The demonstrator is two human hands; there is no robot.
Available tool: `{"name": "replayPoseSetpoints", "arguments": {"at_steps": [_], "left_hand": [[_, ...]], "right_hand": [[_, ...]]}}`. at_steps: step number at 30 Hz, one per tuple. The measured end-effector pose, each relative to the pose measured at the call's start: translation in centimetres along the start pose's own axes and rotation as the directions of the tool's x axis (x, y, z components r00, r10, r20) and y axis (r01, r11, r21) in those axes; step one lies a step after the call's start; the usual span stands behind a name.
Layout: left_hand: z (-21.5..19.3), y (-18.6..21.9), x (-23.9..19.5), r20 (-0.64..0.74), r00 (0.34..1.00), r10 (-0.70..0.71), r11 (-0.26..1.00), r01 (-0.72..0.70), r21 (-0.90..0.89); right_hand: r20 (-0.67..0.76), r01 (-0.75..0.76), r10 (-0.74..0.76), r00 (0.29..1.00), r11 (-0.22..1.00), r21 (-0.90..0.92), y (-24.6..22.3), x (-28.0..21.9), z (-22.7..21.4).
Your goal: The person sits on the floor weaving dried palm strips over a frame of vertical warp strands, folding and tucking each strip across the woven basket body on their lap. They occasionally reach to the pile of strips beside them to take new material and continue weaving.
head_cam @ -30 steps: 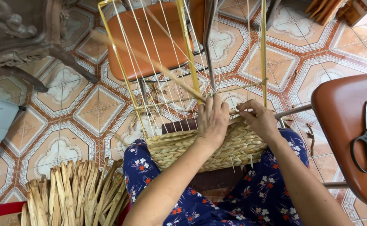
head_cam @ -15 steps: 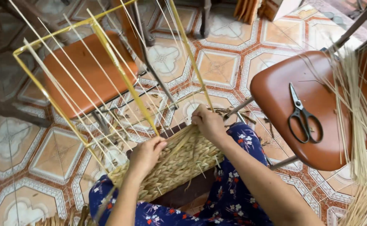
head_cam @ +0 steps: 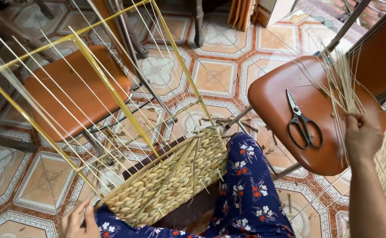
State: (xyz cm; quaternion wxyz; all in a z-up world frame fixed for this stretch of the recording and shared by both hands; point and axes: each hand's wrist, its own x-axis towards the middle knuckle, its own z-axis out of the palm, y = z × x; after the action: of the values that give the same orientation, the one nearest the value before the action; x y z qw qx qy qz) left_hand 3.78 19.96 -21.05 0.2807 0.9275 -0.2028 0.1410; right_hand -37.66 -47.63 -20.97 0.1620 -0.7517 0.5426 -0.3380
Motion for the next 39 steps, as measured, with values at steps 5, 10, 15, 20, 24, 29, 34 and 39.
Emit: {"name": "replayPoseSetpoints", "arguments": {"at_steps": [5,10,15,20,24,29,34,39], "left_hand": [[2.0,-0.9,-2.0,-0.205,0.975,0.083,0.986,-0.110,-0.122],[1.4,2.0,-2.2,-0.221,0.975,0.023,0.978,-0.068,-0.196],[0.2,3.0,-2.8,-0.142,0.990,-0.008,0.994,-0.008,-0.112],[-1.2,6.0,-2.4,-0.127,0.990,-0.062,0.990,0.045,-0.131],[-0.9,6.1,-2.6,-0.176,0.981,-0.083,0.993,0.065,-0.101],[-1.5,9.3,-2.5,-0.254,0.966,-0.052,0.995,0.071,0.064],[-0.2,14.3,-2.7,-0.309,0.950,-0.033,0.968,-0.047,-0.247],[3.8,26.1,-2.3,0.160,0.959,0.235,0.777,-0.087,-0.624]], "right_hand": [[0.018,-0.076,0.094,0.995,0.897,-0.435,0.2,-1.3,0.0],[0.094,-0.101,0.178,0.980,0.841,-0.532,-0.1,-0.6,0.9],[0.342,-0.385,0.377,0.861,0.922,-0.046,-0.1,-0.3,-0.3],[0.690,-0.734,0.292,0.662,0.438,0.518,1.3,-1.0,0.5],[0.788,-0.797,0.134,0.600,0.180,0.576,0.0,-1.9,2.0],[0.849,-0.849,0.074,0.523,-0.046,0.527,-2.7,-3.0,2.9],[0.851,-0.818,0.077,0.520,-0.240,0.522,-4.0,-3.6,4.2],[0.757,-0.789,0.243,0.607,0.068,0.611,-5.5,-3.8,3.4]]}}
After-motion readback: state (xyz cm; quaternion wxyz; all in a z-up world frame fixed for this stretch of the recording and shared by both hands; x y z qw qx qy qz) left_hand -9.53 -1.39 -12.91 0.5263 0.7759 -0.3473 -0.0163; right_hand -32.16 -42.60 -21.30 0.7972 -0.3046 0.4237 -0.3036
